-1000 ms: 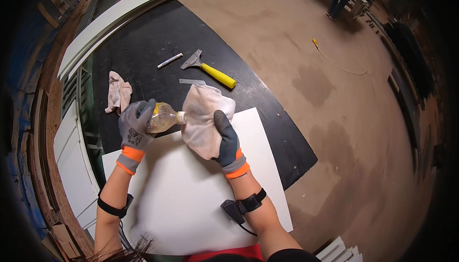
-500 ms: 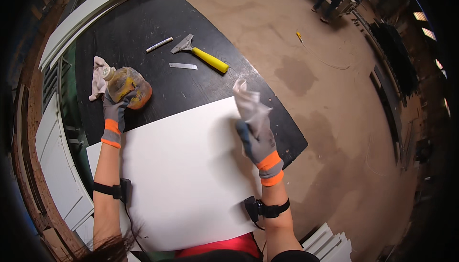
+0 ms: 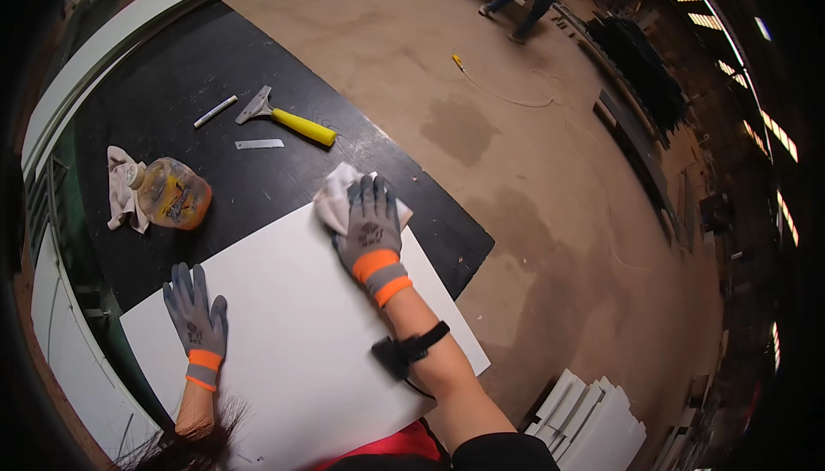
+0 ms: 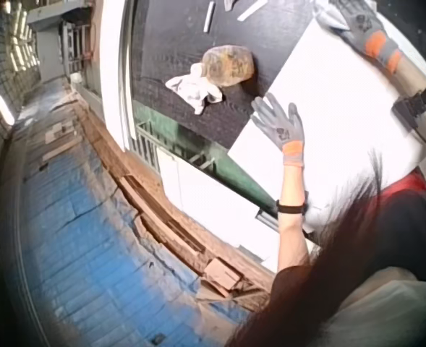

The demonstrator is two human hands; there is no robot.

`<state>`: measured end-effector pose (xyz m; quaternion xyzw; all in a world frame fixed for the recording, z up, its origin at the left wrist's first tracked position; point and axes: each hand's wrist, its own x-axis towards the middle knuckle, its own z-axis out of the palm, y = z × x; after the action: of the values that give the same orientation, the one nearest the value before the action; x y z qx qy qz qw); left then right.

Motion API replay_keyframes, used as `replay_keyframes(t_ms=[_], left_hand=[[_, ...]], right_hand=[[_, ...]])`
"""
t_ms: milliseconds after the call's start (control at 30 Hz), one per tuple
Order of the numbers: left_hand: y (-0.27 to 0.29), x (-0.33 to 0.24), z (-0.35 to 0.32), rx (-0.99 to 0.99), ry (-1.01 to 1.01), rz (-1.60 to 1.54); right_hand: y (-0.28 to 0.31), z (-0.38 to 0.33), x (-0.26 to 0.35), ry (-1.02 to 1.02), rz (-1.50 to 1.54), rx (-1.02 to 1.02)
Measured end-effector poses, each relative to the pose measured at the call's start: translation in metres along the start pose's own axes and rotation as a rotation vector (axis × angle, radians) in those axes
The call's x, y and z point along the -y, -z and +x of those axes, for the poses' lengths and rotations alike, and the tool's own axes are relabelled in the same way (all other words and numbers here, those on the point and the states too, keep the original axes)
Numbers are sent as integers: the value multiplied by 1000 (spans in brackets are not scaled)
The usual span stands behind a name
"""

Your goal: Scrape and wipe down white wooden panels to prepare or clean them in a manufacturing facility.

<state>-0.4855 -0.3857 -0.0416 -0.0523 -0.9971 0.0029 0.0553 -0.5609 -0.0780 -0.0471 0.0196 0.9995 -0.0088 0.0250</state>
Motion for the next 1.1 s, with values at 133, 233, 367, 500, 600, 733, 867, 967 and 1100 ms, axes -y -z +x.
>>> replay_keyframes(t_ms=[133,233,367,500,600,733,867,967,1100], left_hand=[[-5,0,-1,2,5,-22],[-1,1,0,15,-2,-63],[3,-3,3,76,16,-57],[-10,34,-5,-112,20,-440],[-18,46,-29,-389,313,-1021],[1,94,-111,-657,594,-1040],[4,128,-225,-291,945,-631],[-37,154,-323,-360,1072,-1416],[-7,106,-311,47,1218,-1180]], right_hand=[[-3,-8,-6,76,78,-8],[0,46,-23,-193,132,26],[-2,38,-4,-191,-9,-15],[-5,-3,98,195,115,-17],[-19,-35,191,410,263,20],[-15,-49,292,632,374,77],[-24,-59,341,733,381,91],[-12,-62,306,799,414,159],[-14,-37,159,405,238,-68]])
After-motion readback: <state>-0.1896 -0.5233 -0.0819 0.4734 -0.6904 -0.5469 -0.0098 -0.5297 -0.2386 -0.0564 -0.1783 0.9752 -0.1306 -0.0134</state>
